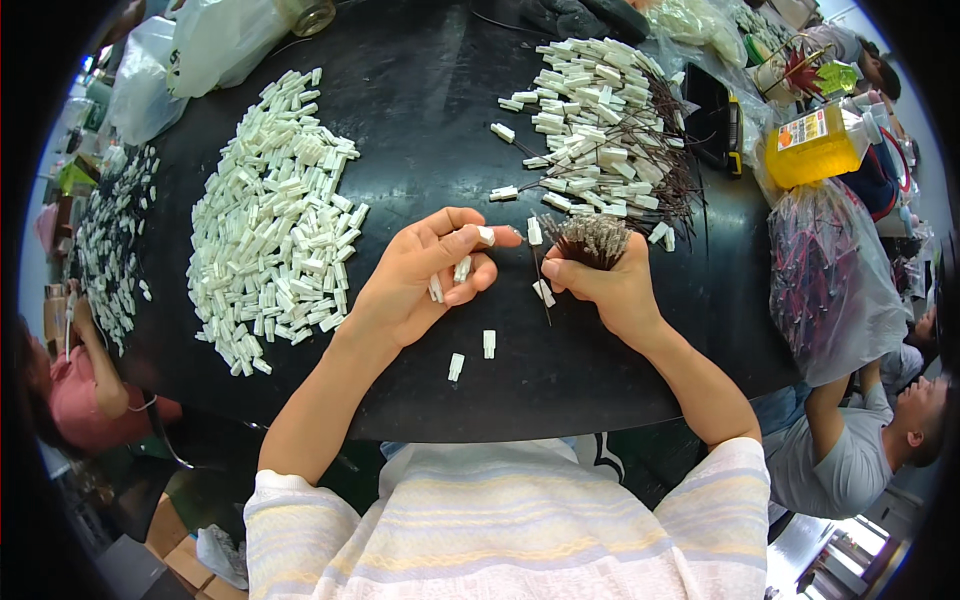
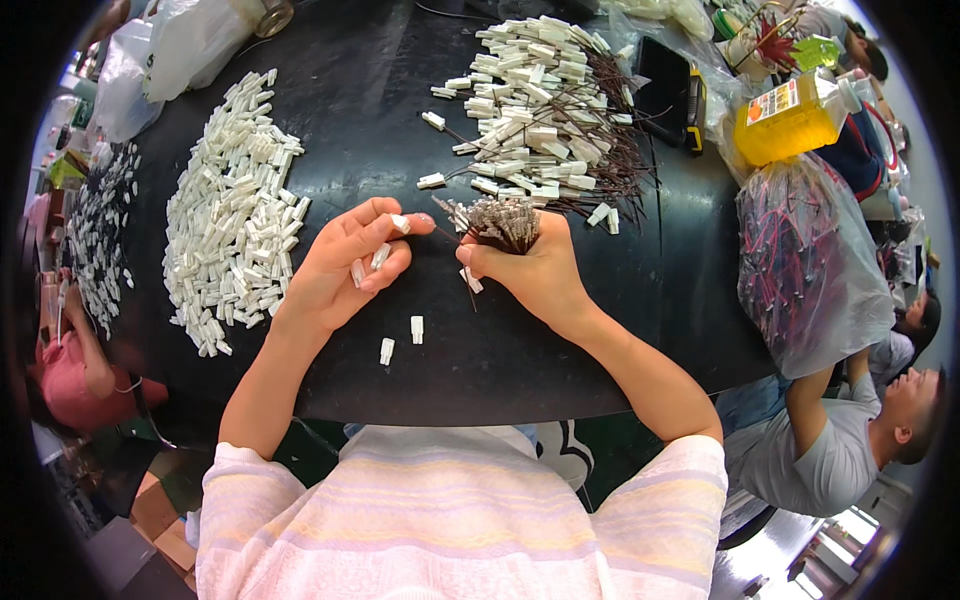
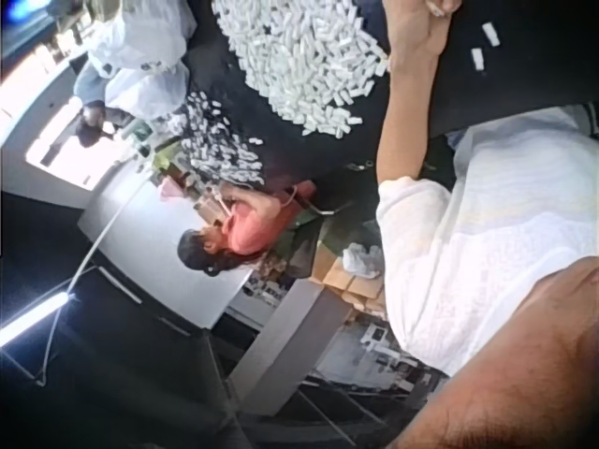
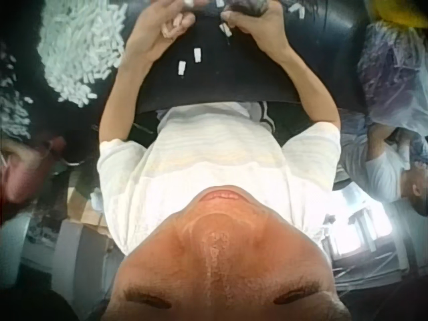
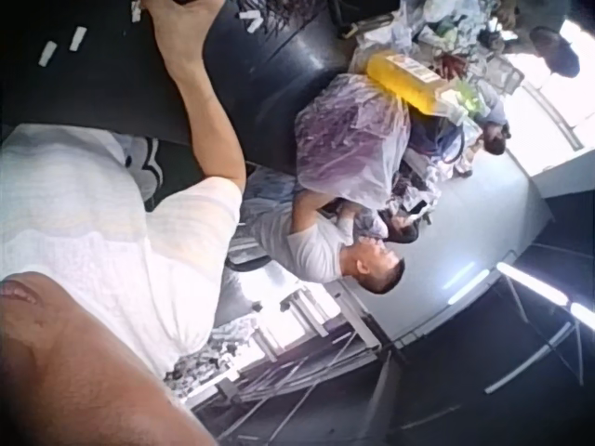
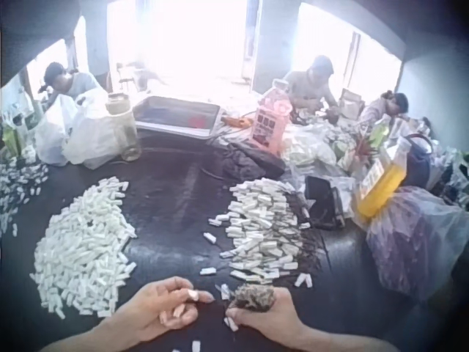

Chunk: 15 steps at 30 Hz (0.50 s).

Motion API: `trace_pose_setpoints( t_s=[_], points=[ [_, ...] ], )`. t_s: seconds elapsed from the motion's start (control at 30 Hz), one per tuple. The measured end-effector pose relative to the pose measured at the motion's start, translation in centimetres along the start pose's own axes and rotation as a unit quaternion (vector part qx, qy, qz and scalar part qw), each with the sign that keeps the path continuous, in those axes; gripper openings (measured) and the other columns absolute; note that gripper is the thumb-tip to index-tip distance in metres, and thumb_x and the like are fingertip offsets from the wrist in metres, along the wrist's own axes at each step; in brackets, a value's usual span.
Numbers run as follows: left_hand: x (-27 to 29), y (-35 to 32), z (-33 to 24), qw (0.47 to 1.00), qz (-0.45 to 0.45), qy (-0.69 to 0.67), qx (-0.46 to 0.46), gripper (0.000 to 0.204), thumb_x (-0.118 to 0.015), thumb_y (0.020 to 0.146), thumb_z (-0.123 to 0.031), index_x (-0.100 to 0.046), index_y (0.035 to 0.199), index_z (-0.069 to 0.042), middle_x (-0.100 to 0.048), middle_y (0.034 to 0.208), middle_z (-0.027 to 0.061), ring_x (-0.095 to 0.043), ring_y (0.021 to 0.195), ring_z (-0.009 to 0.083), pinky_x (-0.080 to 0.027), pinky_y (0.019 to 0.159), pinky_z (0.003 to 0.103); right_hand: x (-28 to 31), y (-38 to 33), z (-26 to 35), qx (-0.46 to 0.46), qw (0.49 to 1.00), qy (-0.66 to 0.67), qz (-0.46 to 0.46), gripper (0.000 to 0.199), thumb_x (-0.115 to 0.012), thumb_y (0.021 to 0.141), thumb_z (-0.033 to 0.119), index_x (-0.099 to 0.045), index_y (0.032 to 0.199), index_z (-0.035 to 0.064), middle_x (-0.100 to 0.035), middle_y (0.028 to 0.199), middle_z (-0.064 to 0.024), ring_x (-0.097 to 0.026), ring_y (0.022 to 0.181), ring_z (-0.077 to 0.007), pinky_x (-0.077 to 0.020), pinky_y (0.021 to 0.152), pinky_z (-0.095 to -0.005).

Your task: The person assembles wire harnesses by taking plastic connector housings from a pile and inserting wire terminals into the connectors by hand.

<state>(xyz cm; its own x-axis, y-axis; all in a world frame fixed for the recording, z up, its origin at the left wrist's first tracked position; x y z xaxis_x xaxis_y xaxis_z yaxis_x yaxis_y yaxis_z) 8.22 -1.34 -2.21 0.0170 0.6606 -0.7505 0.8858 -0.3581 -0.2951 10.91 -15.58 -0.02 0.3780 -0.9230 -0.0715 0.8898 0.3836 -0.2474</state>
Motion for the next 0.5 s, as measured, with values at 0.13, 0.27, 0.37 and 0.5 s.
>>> trace_pose_setpoints(
  t_s=[0.13, 0.27, 0.37, 0.5],
  points=[
    [-0.08, 0.06, 0.04, 0.999, 0.002, 0.042, -0.013, 0.012, -0.049, 0.089, -0.016, -0.05, 0.09, -0.004, -0.059, 0.097, 0.0174, -0.042, 0.048, 0.0051, -0.03, 0.037, 0.014, -0.14, -0.07, -0.33, 0.021, 0.999, -0.024, 0.017, 0.006, -0.064, 0.071, 0.001, -0.059, 0.072, -0.0009, -0.057, 0.061, -0.0018, -0.053, 0.056, -0.006, -0.0411, 0.05, -0.02],
    [-0.09, -0.02, -0.03, 0.997, -0.007, 0.073, -0.032, 0.014, -0.049, 0.089, -0.018, -0.05, 0.083, -0.005, -0.061, 0.092, 0.0171, -0.039, 0.045, 0.0033, -0.026, 0.035, 0.013, -0.46, -0.22, -0.16, 0.027, 0.998, -0.032, 0.04, 0.006, -0.065, 0.071, 0.001, -0.059, 0.072, -0.0009, -0.058, 0.061, -0.0018, -0.053, 0.056, -0.006, -0.0418, 0.051, -0.02],
    [0.0, -0.04, -0.23, 0.994, -0.021, 0.098, -0.042, 0.017, -0.049, 0.089, -0.019, -0.049, 0.08, -0.006, -0.061, 0.087, 0.0163, -0.038, 0.043, 0.0032, -0.025, 0.035, 0.014, -0.27, -0.19, -0.2, 0.023, 0.999, -0.039, 0.031, 0.006, -0.065, 0.071, 0.001, -0.059, 0.072, -0.0008, -0.058, 0.062, -0.0016, -0.053, 0.056, -0.0057, -0.0417, 0.051, -0.02],
    [0.02, -0.11, -0.21, 0.991, -0.027, 0.116, -0.054, 0.019, -0.049, 0.089, -0.021, -0.047, 0.076, -0.007, -0.061, 0.08, 0.0149, -0.036, 0.042, 0.0034, -0.024, 0.035, 0.014, -0.3, -0.25, -0.06, 0.026, 0.998, -0.041, 0.032, 0.006, -0.066, 0.07, 0.001, -0.059, 0.072, -0.0007, -0.058, 0.063, -0.0014, -0.053, 0.057, -0.0056, -0.0415, 0.051, -0.0198]
  ],
)
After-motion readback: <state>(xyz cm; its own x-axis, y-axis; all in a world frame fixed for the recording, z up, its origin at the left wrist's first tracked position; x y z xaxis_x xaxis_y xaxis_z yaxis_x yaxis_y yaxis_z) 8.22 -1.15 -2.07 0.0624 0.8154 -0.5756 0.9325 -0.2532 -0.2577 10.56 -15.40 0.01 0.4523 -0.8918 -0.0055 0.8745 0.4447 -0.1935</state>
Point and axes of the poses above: each hand's wrist, its own y-axis towards the middle knuckle, its own x-axis out of the back of the hand, z = x × y, the point moved 8 cm from there along y, towards the middle knuckle
